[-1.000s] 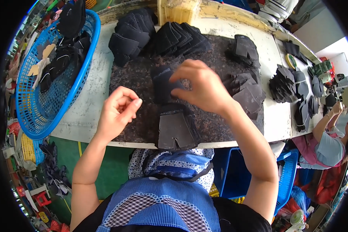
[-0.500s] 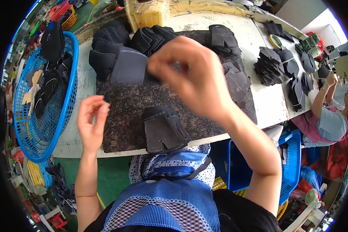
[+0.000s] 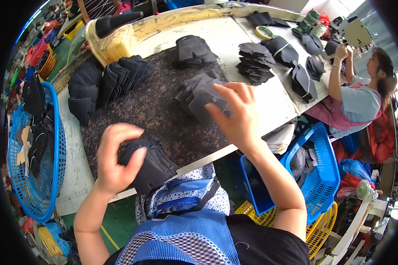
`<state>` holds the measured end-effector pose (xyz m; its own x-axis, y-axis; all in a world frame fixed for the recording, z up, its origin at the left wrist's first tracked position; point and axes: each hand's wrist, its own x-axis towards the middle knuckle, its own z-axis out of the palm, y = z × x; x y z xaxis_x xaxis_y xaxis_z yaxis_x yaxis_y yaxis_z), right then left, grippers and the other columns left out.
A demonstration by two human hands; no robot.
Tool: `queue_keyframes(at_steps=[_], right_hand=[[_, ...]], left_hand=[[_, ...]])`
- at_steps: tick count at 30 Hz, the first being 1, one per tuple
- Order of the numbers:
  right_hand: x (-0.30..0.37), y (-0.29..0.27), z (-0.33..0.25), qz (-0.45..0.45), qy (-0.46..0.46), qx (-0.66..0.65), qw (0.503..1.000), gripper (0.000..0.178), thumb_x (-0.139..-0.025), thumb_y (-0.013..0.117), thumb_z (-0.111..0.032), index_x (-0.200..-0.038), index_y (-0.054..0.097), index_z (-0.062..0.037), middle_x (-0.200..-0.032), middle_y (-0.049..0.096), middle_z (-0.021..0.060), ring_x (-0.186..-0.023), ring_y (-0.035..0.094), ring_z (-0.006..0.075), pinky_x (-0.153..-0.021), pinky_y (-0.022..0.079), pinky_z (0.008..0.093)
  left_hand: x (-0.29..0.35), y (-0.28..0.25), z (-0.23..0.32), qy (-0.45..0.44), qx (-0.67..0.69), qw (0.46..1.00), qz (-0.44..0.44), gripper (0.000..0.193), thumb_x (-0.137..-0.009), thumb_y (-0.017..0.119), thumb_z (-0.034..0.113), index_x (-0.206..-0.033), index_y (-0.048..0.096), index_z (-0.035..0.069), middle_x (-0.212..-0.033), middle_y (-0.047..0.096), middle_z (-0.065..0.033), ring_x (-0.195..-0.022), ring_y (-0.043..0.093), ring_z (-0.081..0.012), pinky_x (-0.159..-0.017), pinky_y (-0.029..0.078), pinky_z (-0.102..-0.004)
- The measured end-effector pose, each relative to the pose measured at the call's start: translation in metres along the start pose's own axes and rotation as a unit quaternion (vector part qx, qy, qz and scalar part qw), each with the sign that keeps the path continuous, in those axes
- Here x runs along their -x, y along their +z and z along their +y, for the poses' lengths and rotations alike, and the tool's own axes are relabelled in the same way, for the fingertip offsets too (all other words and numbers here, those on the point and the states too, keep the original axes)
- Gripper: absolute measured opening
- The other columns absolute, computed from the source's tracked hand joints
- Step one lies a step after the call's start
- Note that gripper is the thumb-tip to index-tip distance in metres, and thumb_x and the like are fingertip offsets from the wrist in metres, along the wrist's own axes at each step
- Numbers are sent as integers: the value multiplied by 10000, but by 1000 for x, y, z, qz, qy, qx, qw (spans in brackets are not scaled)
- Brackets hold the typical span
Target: Organizing and inspecting black shoe upper components at a manufacturing workstation.
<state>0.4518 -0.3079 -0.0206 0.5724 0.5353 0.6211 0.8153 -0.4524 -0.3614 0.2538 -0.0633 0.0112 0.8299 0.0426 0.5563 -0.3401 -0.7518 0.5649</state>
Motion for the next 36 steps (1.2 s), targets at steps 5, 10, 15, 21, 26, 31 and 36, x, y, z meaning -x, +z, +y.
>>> queue_keyframes(at_steps=[5,10,15,21,26,31,36], right_hand=[[21,30,-19,-16,5,13,1000,663,-687,947,-334,-1211,668,-38,-1241,603,137,-1148,576,362,-977,498,476],[28,37,-13,36,92,-108,989,177,-785,805,-78,-884,659,-64,-1143,653,130,-1068,606,359,-898,517,428],[30,26,5,124,374,-484,782,104,-960,702,-59,-891,627,-38,-1084,635,37,-817,538,47,-722,428,217],[40,-19,-65,111,83,-245,960,114,-836,733,12,-902,651,-31,-949,656,99,-848,649,221,-765,517,359],[59,-35,-105,-70,15,-267,961,421,-718,928,-189,-1053,729,-30,-1133,682,124,-1039,651,328,-889,518,422],[68,-31,-101,-529,177,-464,688,194,-914,846,-191,-990,781,-24,-855,753,119,-767,718,153,-655,568,295],[8,-10,-130,-506,267,-403,714,272,-1006,741,-211,-857,738,17,-674,697,70,-596,654,97,-517,483,274]], left_hand=[[-68,84,-38,-49,59,993,-93,313,-1015,634,107,-1323,627,51,-1240,622,-148,-1158,636,-298,-1014,523,-397],[-89,106,-58,-94,71,984,-134,249,-1050,581,125,-1266,676,46,-1233,623,-143,-1079,665,-269,-945,547,-366],[-83,103,-48,-40,27,992,-114,280,-1055,617,185,-1287,671,38,-1222,642,-137,-1106,669,-286,-982,535,-365],[-31,48,32,-150,294,936,-120,556,-1023,708,385,-1334,604,-65,-1210,713,-209,-1090,721,-315,-925,577,-407],[56,3,59,-383,327,847,-170,265,-1089,592,207,-1161,686,-30,-893,764,-127,-788,758,-178,-705,581,-327],[114,-13,65,-273,259,877,-298,289,-1050,681,276,-989,733,-2,-763,738,-112,-667,748,-195,-607,566,-352],[87,-37,48,-443,264,855,-63,349,-1004,765,247,-771,652,12,-662,710,-60,-591,685,-84,-508,509,-245]])
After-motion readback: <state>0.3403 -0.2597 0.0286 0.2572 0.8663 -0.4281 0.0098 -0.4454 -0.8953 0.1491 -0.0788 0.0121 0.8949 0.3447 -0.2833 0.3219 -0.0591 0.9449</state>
